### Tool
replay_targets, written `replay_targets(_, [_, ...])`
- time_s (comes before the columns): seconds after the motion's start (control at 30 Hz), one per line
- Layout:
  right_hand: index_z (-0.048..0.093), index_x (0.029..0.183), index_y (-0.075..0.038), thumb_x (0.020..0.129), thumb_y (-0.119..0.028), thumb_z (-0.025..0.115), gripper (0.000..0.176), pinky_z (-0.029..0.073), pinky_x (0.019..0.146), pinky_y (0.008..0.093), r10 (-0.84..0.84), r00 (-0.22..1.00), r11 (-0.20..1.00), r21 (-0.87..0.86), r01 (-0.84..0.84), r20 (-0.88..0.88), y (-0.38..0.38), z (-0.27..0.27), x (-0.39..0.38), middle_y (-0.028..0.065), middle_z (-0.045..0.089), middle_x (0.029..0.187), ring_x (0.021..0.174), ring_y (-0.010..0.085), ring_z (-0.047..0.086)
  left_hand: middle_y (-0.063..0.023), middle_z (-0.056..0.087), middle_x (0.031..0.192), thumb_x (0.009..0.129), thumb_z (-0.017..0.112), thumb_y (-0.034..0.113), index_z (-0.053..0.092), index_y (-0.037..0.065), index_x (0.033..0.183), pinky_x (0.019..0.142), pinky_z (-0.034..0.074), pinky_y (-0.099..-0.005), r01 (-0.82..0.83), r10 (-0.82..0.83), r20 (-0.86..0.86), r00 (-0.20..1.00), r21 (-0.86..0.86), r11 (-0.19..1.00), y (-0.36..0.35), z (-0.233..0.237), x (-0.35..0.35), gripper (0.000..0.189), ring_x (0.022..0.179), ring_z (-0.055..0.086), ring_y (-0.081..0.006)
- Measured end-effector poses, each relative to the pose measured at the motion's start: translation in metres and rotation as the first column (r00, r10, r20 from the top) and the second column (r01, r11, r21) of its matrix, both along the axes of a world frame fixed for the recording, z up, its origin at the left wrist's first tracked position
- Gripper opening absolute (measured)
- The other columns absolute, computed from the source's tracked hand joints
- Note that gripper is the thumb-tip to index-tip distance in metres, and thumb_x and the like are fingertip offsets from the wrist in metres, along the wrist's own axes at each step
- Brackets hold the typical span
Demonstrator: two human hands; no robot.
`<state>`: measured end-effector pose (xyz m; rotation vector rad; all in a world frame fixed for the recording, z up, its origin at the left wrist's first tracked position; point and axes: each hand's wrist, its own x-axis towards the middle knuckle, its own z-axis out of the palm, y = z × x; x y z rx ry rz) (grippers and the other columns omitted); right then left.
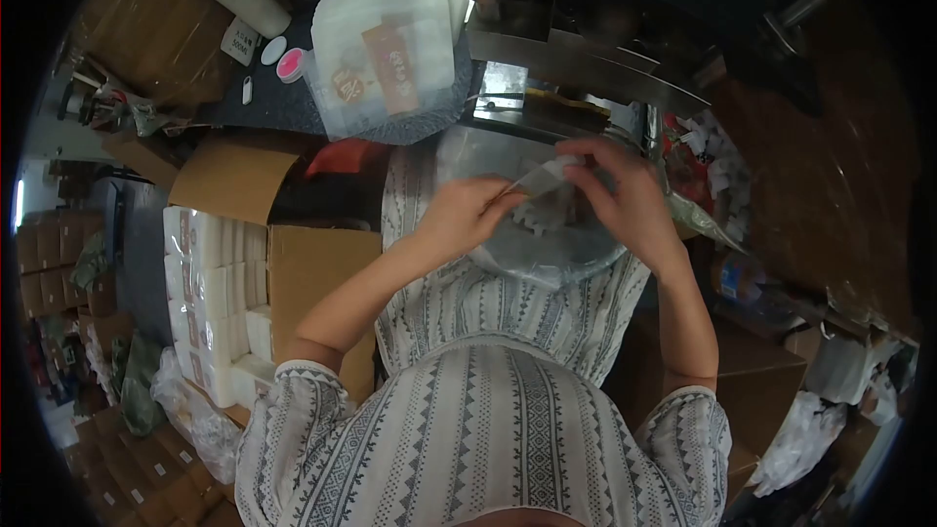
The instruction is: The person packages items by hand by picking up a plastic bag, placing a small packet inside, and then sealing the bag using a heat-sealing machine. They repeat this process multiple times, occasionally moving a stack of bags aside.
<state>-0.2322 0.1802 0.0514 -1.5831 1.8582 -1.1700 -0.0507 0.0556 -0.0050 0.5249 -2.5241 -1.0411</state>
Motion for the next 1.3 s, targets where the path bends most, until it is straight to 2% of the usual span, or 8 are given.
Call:
replay_targets(0.23, [0.061, 0.114, -0.004, 0.087, -0.01, 0.065, 0.028, 0.05, 0.076, 0.0331, -0.32, 0.918, 0.946, -0.034, 0.322, -0.235, 0.032, -0.004, -0.03, 0.0126, 0.066, 0.096, 0.086, 0.0236, 0.065, -0.0135, 0.069, 0.096, 0.091, 0.063, 0.025, 0.066, -0.004, 0.106, 0.066, 0.053, -0.0258, -0.199, 0.157, 0.143, 0.977, 0.874, 0.443, -0.015, 0.013, -0.065, 0.033, 0.082, 0.067, -0.0157])
replay_targets(0.37, [0.061, 0.115, -0.006, 0.086, -0.009, 0.062, 0.029, 0.05, 0.078, 0.041, -0.477, 0.588, 0.835, -0.13, 0.534, -0.653, 0.047, -0.028, -0.076, 0.0181, 0.065, 0.101, 0.091, 0.0346, 0.064, -0.013, 0.068, 0.097, 0.092, 0.063, 0.027, 0.065, -0.006, 0.107, 0.069, 0.052, -0.0242, -0.175, 0.087, 0.152, 0.985, 0.885, 0.432, -0.023, 0.004, -0.066, 0.036, 0.084, 0.067, -0.0166])
replay_targets(0.47, [0.06, 0.116, -0.006, 0.086, -0.006, 0.058, 0.03, 0.049, 0.079, 0.045, -0.475, 0.721, 0.796, 0.103, 0.597, -0.505, 0.049, -0.051, -0.095, 0.0219, 0.063, 0.106, 0.096, 0.0386, 0.062, -0.0158, 0.065, 0.109, 0.09, 0.064, 0.025, 0.059, -0.006, 0.114, 0.078, 0.051, -0.0297, -0.089, 0.038, 0.082, 0.996, 0.824, 0.559, -0.041, 0.003, -0.046, 0.039, 0.097, 0.065, -0.0217])
replay_targets(0.5, [0.06, 0.116, -0.006, 0.086, -0.006, 0.058, 0.03, 0.049, 0.079, 0.045, -0.475, 0.721, 0.799, 0.095, 0.593, -0.504, 0.046, -0.048, -0.097, 0.0219, 0.063, 0.106, 0.096, 0.0386, 0.062, -0.0177, 0.06, 0.116, 0.089, 0.066, 0.025, 0.056, -0.004, 0.12, 0.085, 0.048, -0.0349, -0.254, 0.275, 0.0, 0.961, 0.387, 0.887, -0.059, 0.004, -0.032, 0.043, 0.106, 0.059, -0.0258])
replay_targets(0.63, [0.058, 0.115, -0.004, 0.083, -0.003, 0.057, 0.033, 0.048, 0.082, 0.0458, -0.483, 0.749, 0.734, 0.257, 0.629, -0.453, 0.049, -0.047, -0.096, 0.0234, 0.061, 0.11, 0.1, 0.0393, 0.06, -0.021, 0.048, 0.13, 0.083, 0.069, 0.024, 0.045, 0.001, 0.131, 0.098, 0.038, -0.044, -0.316, 0.51, 0.003, 0.86, -0.782, 0.538, -0.075, -0.043, 0.013, 0.058, 0.123, 0.044, -0.0351])
replay_targets(0.9, [0.061, 0.107, -0.002, 0.08, -0.001, 0.06, 0.028, 0.05, 0.079, 0.043, -0.491, 0.697, 0.81, 0.022, 0.586, -0.522, 0.06, -0.037, -0.095, 0.0195, 0.065, 0.101, 0.088, 0.0401, 0.062, -0.0126, 0.063, 0.082, 0.085, 0.061, 0.011, 0.067, 0.008, 0.089, 0.063, 0.047, -0.0404, -0.504, 0.495, -0.128, 0.86, -0.369, 0.781, -0.059, -0.008, 0.047, 0.007, 0.074, 0.062, -0.0347])
replay_targets(1.03, [0.064, 0.104, -0.002, 0.082, -0.004, 0.066, 0.022, 0.051, 0.069, 0.0314, -0.246, 0.96, 0.968, -0.01, 0.249, 0.133, 0.025, 0.018, -0.015, 0.015, 0.064, 0.093, 0.077, 0.0239, 0.063, -0.0111, 0.063, 0.081, 0.084, 0.063, 0.01, 0.066, 0.007, 0.089, 0.06, 0.047, -0.0382, -0.458, 0.45, -0.105, 0.887, -0.324, 0.828, -0.017, 0.026, 0.033, 0.006, 0.072, 0.061, -0.0325])
replay_targets(1.3, [0.064, 0.106, -0.003, 0.085, -0.005, 0.065, 0.021, 0.051, 0.072, 0.0306, -0.001, 0.996, 1.0, -0.019, -0.001, -0.092, -0.001, 0.017, 0.003, 0.0108, 0.064, 0.095, 0.082, 0.0197, 0.064, -0.0102, 0.063, 0.078, 0.083, 0.065, 0.013, 0.066, 0.006, 0.085, 0.057, 0.047, -0.0374, -0.168, 0.147, -0.099, 0.984, -0.252, 0.953, 0.0, 0.025, 0.014, 0.007, 0.066, 0.06, -0.0325])
